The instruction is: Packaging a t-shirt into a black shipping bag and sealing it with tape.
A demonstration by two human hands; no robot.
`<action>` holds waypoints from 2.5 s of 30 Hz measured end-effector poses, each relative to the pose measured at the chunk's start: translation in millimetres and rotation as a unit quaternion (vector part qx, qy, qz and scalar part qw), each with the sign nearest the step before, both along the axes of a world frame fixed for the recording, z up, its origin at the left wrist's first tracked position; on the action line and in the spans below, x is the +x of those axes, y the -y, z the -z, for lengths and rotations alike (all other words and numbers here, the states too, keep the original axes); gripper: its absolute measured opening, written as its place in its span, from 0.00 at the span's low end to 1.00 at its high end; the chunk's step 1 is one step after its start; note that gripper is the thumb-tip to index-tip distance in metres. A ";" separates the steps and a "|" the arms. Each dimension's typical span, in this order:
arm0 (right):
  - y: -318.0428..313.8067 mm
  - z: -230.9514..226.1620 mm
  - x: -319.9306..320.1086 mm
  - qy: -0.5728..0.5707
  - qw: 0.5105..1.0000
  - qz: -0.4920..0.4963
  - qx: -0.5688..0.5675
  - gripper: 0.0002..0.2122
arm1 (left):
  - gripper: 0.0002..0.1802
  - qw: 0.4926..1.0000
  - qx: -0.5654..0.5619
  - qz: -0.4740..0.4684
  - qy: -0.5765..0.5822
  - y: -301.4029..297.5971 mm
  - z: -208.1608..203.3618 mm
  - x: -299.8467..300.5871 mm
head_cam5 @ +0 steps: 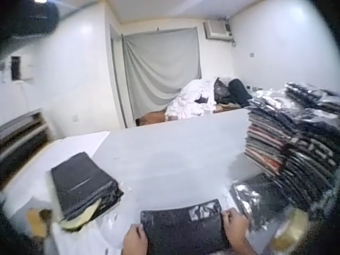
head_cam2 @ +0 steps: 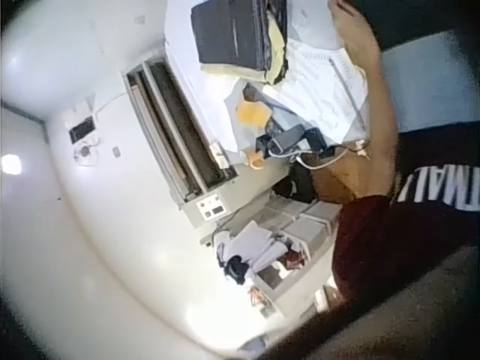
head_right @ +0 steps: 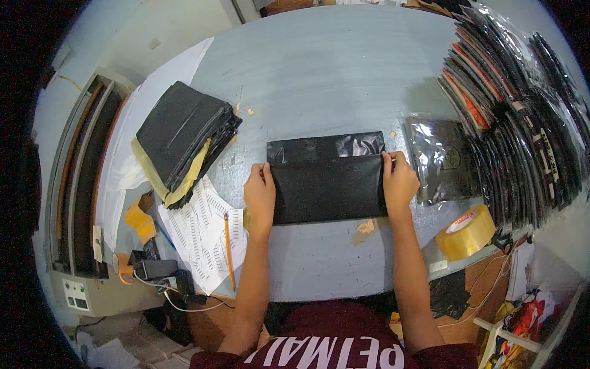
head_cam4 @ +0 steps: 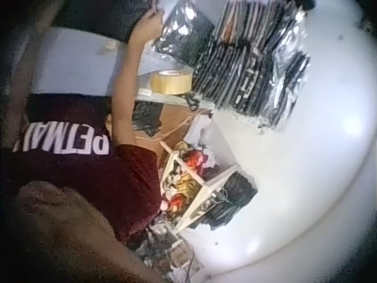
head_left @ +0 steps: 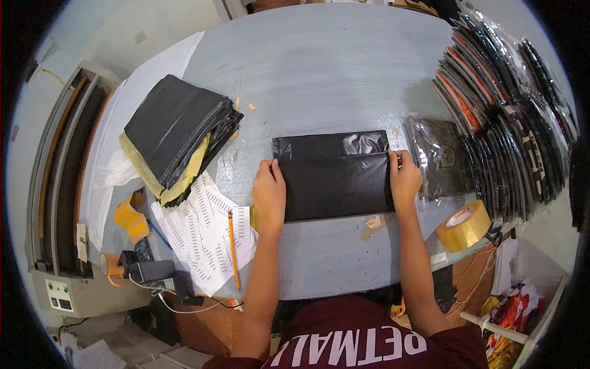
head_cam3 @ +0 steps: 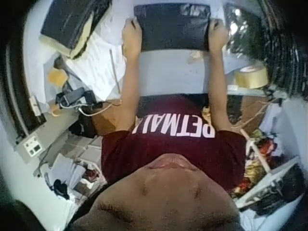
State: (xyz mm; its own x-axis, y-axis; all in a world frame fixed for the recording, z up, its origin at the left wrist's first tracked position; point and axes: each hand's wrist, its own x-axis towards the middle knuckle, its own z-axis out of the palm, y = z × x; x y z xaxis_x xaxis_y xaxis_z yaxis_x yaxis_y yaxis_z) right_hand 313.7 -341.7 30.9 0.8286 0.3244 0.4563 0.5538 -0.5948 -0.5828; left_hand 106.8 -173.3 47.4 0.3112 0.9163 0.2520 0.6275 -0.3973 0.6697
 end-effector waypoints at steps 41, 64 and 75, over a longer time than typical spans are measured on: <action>-8.3 9.7 0.6 0.107 0.984 0.036 -0.135 0.12 | 0.19 0.920 0.273 0.273 -0.063 86.0 9.4 45.8; -23.0 -18.5 -66.1 0.035 0.920 -0.391 -0.004 0.18 | 0.32 0.902 0.221 0.326 -0.178 59.9 33.1 43.6; -11.5 -17.4 -53.9 -0.041 0.931 -0.342 -0.123 0.24 | 0.29 0.929 0.222 0.281 -0.094 63.8 18.3 42.0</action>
